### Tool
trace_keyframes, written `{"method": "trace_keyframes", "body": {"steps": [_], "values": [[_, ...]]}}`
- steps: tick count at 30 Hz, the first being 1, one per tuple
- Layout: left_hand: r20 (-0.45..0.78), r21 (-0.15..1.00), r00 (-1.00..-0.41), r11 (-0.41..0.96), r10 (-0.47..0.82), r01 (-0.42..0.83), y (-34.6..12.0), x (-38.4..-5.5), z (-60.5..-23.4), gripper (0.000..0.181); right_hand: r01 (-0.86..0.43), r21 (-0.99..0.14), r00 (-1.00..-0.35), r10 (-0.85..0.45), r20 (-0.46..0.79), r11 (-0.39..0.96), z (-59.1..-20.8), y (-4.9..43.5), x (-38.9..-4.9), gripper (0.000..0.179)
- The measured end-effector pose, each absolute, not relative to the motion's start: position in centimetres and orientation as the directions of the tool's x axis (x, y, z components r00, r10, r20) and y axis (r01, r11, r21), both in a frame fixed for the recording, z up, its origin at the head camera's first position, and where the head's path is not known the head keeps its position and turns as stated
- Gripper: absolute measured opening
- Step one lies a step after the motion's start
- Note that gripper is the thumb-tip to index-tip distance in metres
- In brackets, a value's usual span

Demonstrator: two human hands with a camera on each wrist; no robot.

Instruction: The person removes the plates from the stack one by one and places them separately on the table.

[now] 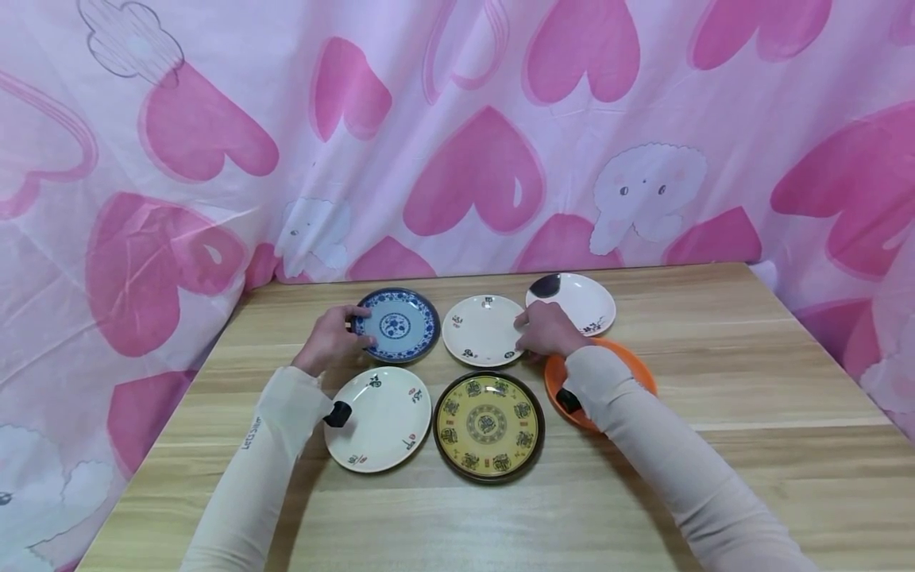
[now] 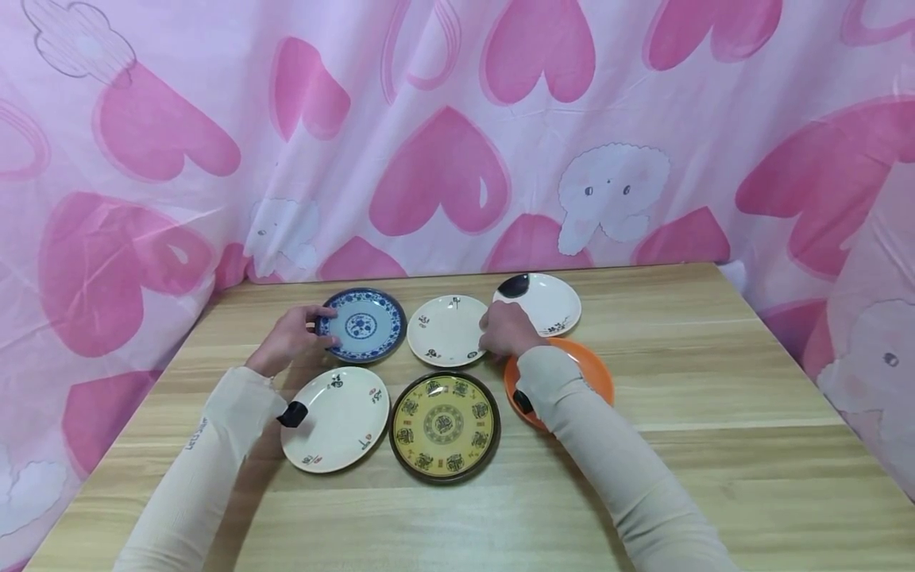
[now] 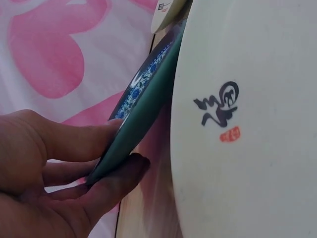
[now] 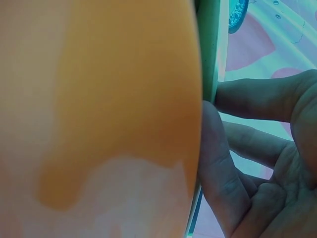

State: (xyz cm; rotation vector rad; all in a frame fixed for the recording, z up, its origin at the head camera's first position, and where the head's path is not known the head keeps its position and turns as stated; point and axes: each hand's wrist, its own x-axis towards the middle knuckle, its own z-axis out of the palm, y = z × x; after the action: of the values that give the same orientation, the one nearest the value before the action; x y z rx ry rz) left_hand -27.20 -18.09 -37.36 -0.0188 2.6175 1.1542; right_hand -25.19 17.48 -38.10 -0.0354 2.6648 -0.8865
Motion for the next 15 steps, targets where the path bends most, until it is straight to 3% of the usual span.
{"method": "trace_keyframes", "body": {"steps": [15], "values": [[-0.148, 0.568, -0.981, 0.823, 0.125, 0.019, -17.59, -27.56, -37.56, 0.049, 0.062, -0.583, -0.949, -0.133, -0.286, 0.81, -37.81, 17.48, -25.02, 0.057]]}}
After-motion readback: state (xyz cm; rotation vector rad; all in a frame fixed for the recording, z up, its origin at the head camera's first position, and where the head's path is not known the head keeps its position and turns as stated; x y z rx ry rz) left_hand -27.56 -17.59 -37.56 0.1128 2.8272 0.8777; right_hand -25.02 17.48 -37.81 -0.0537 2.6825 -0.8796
